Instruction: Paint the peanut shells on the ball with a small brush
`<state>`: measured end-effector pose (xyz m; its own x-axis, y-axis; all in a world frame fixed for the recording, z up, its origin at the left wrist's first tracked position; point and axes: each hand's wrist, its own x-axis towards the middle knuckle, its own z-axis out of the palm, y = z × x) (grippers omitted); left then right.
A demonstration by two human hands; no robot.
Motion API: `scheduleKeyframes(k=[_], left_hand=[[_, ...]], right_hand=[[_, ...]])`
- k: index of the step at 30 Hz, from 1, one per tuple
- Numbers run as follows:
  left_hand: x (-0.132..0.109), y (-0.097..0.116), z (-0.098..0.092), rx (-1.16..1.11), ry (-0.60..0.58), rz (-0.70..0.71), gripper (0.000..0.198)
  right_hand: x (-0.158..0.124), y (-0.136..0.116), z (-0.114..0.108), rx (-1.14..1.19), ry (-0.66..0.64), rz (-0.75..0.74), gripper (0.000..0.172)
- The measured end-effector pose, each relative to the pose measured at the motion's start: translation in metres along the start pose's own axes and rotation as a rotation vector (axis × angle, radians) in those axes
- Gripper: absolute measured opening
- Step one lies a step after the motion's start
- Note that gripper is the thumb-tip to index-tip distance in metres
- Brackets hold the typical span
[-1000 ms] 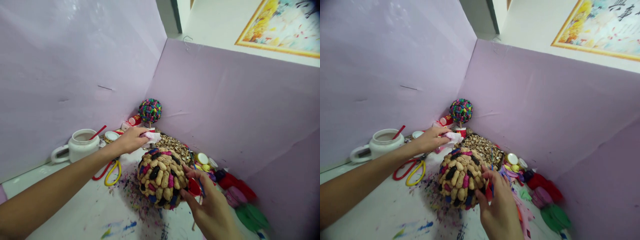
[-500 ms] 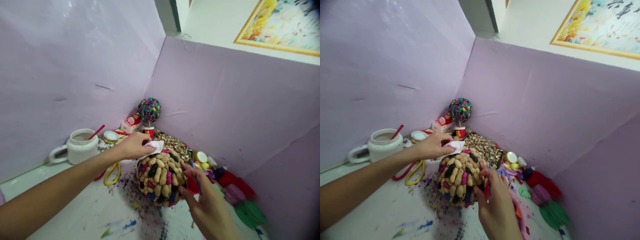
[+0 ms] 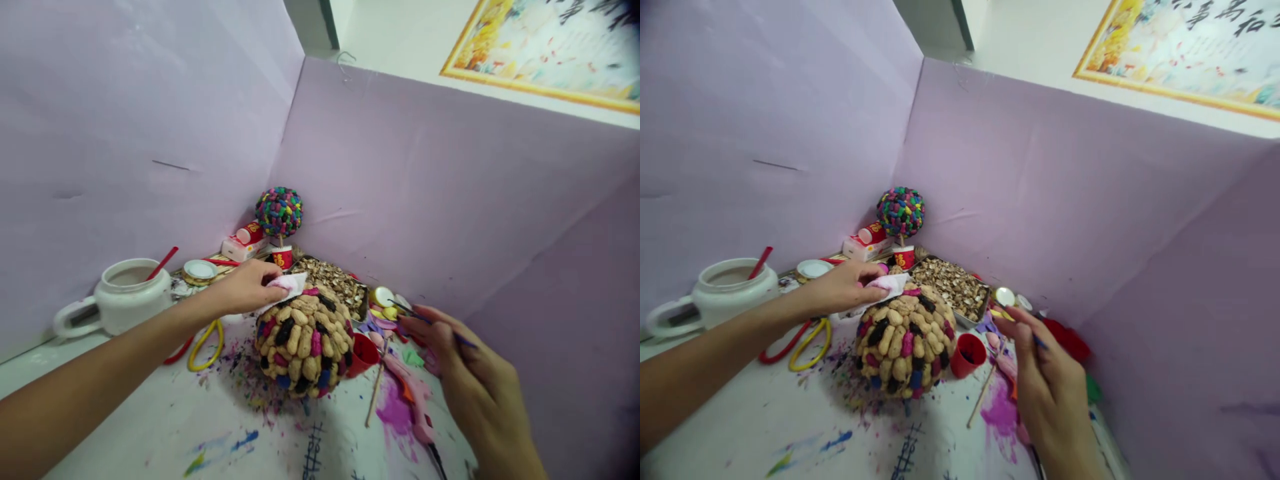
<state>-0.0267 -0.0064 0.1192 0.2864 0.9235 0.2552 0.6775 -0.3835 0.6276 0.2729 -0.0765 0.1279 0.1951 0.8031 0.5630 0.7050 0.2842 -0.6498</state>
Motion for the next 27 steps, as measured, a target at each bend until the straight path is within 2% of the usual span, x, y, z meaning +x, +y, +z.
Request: scheduleKeyframes(k=[3, 5, 9, 14, 18, 22, 27], left_hand=[[0.002, -0.001, 0.001, 0.023, -0.01, -0.013, 0.027], [0.003, -0.002, 0.001, 0.004, -0.037, -0.029, 0.029], [0.005, -0.002, 0.002, -0.007, -0.04, -0.035, 0.03], [0.001, 0.003, 0.001, 0.038, -0.028, -0.02, 0.028], [-0.001, 0.005, 0.0, 0.056, -0.027, -0.021, 0.027], [-0.001, 0.003, 0.001, 0.062, -0.005, 0.011, 0.024], [-0.005, 0.008, 0.002, 0.038, 0.008, 0.023, 0.023]], right_hand=[[0.006, 0.006, -0.011, 0.01, 0.141, 0.075, 0.049], [0.008, 0.011, -0.01, -0.069, 0.142, 0.087, 0.052], [0.012, 0.025, 0.008, -0.37, -0.041, 0.145, 0.051], [0.015, 0.041, 0.043, -0.501, -0.205, 0.164, 0.032], [0.014, 0.048, 0.058, -0.537, -0.284, 0.142, 0.032], [0.016, 0.047, 0.047, -0.519, -0.276, 0.144, 0.035], [0.015, 0.022, 0.005, -0.412, -0.101, 0.159, 0.046]])
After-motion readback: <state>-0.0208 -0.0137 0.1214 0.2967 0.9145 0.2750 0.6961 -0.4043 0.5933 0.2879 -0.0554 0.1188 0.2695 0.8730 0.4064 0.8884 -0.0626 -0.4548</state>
